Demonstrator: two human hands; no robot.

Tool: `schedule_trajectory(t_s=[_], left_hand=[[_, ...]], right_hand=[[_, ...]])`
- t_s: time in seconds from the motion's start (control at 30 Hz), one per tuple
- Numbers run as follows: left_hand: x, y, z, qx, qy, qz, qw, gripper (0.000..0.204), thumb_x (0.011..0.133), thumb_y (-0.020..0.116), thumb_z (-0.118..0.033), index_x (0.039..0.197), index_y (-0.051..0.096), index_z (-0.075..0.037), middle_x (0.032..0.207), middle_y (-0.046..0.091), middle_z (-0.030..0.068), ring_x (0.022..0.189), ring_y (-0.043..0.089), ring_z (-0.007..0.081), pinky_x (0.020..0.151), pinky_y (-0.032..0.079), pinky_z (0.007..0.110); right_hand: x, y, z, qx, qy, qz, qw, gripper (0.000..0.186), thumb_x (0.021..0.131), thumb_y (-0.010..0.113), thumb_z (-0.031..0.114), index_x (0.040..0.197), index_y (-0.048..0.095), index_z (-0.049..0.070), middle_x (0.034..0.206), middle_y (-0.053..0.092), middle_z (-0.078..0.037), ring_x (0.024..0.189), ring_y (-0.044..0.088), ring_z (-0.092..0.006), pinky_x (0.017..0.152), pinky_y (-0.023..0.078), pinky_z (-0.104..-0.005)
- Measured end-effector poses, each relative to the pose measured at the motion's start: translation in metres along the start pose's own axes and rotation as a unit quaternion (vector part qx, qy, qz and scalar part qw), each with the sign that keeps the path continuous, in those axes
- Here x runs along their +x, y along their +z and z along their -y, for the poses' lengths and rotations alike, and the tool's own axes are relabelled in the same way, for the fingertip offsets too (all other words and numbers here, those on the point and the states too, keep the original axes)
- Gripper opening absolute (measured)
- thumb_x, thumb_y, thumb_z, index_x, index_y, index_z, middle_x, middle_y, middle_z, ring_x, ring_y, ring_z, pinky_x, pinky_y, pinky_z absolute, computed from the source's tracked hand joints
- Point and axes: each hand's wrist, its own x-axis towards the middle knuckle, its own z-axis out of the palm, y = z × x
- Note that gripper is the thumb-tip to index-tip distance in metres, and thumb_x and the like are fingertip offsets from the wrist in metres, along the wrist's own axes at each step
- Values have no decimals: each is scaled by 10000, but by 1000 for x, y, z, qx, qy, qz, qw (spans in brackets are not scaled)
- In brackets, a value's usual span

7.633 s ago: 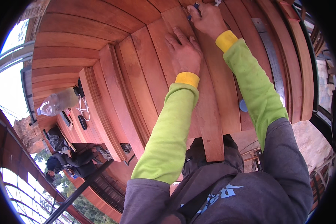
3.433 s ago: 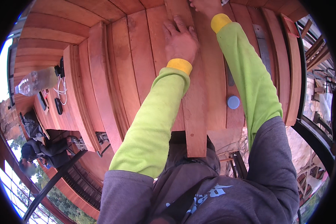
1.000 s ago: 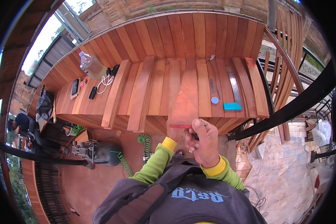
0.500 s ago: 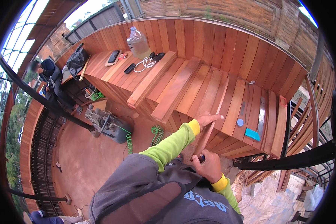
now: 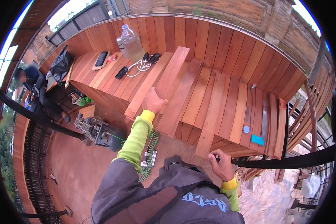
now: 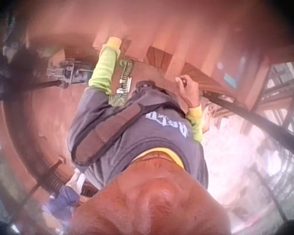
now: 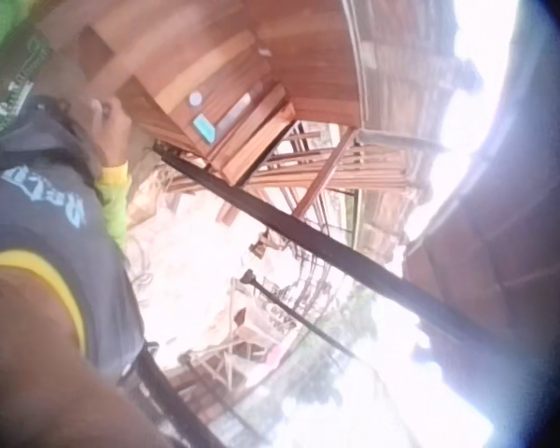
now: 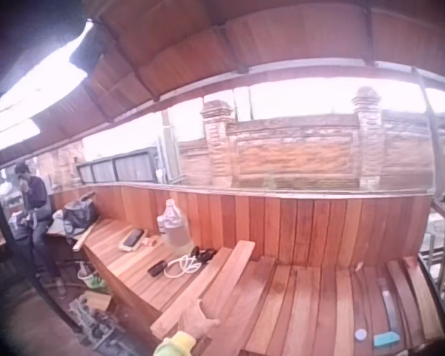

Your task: The person places wooden planks onto a curved wooden ceiling structure, aligning them with existing planks. They use a small tool to mark or adjust the planks and occasionally tap them into place.

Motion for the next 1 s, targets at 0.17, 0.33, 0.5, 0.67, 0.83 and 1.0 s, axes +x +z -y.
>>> schedule_trajectory(t_s=[0.17, 0.33, 0.5, 0.67, 0.83, 1.0], left_hand=[[80, -2, 61, 70, 7, -23, 997, 796, 558, 798, -309, 1209, 512, 49, 1082, 618, 268, 1044, 597, 370, 899, 477, 401], [130, 22, 78, 149, 41, -20, 988, 739, 608, 790, -358, 1169, 527, 44, 1062, 620, 280, 1023, 598, 401, 874, 478, 442], [143, 42, 103, 64, 21, 14, 998, 730, 659, 764, -402, 1186, 500, 28, 1053, 622, 272, 1006, 597, 418, 853, 470, 492], [150, 46, 102, 88, 22, 0, 996, 704, 689, 745, -404, 1183, 487, 28, 1064, 612, 273, 1000, 594, 417, 846, 469, 494], [147, 60, 106, 110, 69, -43, 991, 667, 715, 722, -442, 1133, 508, 31, 1060, 607, 265, 981, 598, 406, 825, 473, 492], [162, 66, 121, 177, 52, -16, 983, 650, 725, 712, -428, 1114, 452, 23, 1095, 570, 246, 1015, 580, 383, 841, 484, 463]], right_hand=[[10, 32, 8, 1, 65, 5, 998, 168, 853, 649, 163, 809, 615, 4, 587, 584, -134, 517, 594, -235, 503, 447, -325], [15, 56, 21, 30, 119, -28, 992, 192, 870, 636, 177, 809, 623, -4, 595, 601, -129, 529, 612, -200, 509, 455, -308], [17, 74, 18, 13, 127, -69, 989, 202, 885, 619, 176, 819, 625, -15, 576, 588, -118, 509, 589, -167, 505, 450, -297], [29, 87, 33, 35, 156, -63, 985, 199, 885, 616, 162, 819, 623, -26, 560, 569, -112, 493, 555, -146, 493, 435, -290], [40, 98, 27, 22, 144, -66, 987, 191, 879, 613, 162, 820, 626, -19, 607, 568, -143, 536, 556, -211, 520, 429, -329], [45, 105, 30, 39, 155, -47, 986, 215, 894, 586, 187, 849, 608, -22, 664, 584, -174, 582, 567, -282, 557, 436, -359]])
